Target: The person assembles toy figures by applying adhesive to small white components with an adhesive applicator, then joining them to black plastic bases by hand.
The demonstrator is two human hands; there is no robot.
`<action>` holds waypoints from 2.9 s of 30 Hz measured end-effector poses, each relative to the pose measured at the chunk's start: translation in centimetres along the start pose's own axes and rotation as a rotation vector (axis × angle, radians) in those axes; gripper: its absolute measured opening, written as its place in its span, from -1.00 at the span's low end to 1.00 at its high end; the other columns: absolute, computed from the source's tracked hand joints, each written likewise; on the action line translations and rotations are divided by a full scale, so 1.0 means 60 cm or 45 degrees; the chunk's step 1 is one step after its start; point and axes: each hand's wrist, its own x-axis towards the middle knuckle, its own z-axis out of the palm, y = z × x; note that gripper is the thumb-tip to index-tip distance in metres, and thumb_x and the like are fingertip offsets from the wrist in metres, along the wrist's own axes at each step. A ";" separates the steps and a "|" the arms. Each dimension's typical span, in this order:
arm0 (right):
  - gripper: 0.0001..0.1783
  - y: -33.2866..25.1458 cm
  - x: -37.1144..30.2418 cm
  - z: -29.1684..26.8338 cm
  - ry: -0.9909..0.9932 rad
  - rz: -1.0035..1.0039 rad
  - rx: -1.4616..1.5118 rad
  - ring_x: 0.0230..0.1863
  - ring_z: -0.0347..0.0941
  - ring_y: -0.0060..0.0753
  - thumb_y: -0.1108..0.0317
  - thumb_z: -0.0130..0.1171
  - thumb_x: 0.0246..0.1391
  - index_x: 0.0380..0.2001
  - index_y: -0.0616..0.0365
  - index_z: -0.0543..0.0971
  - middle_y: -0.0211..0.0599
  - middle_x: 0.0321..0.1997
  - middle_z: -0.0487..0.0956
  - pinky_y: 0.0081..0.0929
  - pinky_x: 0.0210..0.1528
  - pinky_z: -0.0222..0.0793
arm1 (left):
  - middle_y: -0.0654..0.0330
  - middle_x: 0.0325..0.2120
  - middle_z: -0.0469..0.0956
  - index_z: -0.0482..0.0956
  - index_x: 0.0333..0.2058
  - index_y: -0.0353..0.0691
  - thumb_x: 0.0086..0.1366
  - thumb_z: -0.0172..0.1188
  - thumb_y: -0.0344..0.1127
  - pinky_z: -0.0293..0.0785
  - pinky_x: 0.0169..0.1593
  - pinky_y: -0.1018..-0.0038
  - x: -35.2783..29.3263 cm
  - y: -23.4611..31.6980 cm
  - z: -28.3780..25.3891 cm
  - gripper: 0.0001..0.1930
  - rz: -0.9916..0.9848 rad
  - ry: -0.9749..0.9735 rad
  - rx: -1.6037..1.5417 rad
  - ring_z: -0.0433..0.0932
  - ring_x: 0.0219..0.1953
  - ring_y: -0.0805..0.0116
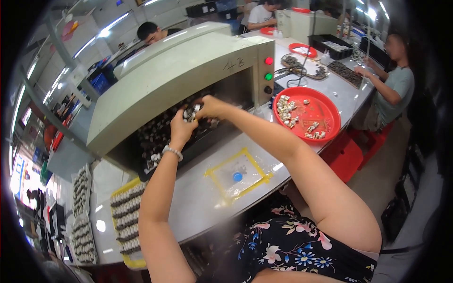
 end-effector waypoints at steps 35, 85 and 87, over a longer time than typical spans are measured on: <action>-0.41 0.060 -0.146 0.265 -0.518 -0.415 -0.608 -0.04 0.42 0.07 0.35 0.17 -0.18 0.02 0.26 0.39 0.11 0.03 0.37 -0.28 0.04 0.33 | -0.12 0.09 0.21 0.16 0.12 -0.32 -0.09 0.31 -0.26 0.24 0.09 0.16 -0.376 -0.059 -0.095 -0.22 -0.121 -0.121 0.574 0.25 0.07 -0.11; -0.27 -0.051 0.045 0.169 -0.615 0.114 -0.577 -0.16 0.42 -0.41 0.10 0.28 -0.16 0.09 0.25 0.39 -0.22 -0.10 0.53 -0.49 -0.10 0.29 | 0.04 -0.24 0.53 0.40 -0.01 -0.31 -0.15 0.37 -0.18 0.46 -0.28 0.37 -0.032 -0.088 -0.177 -0.32 -0.438 -0.859 0.215 0.51 -0.25 0.25; -0.28 -0.038 0.049 0.177 -0.580 0.069 -0.583 -0.15 0.43 -0.40 0.13 0.28 -0.17 0.08 0.27 0.39 -0.20 -0.09 0.53 -0.51 -0.08 0.29 | -0.07 -0.19 0.56 0.51 -0.10 -0.39 -0.26 0.41 0.03 0.47 -0.09 0.41 -0.042 -0.081 -0.182 -0.25 -0.340 -0.767 0.342 0.55 -0.14 0.14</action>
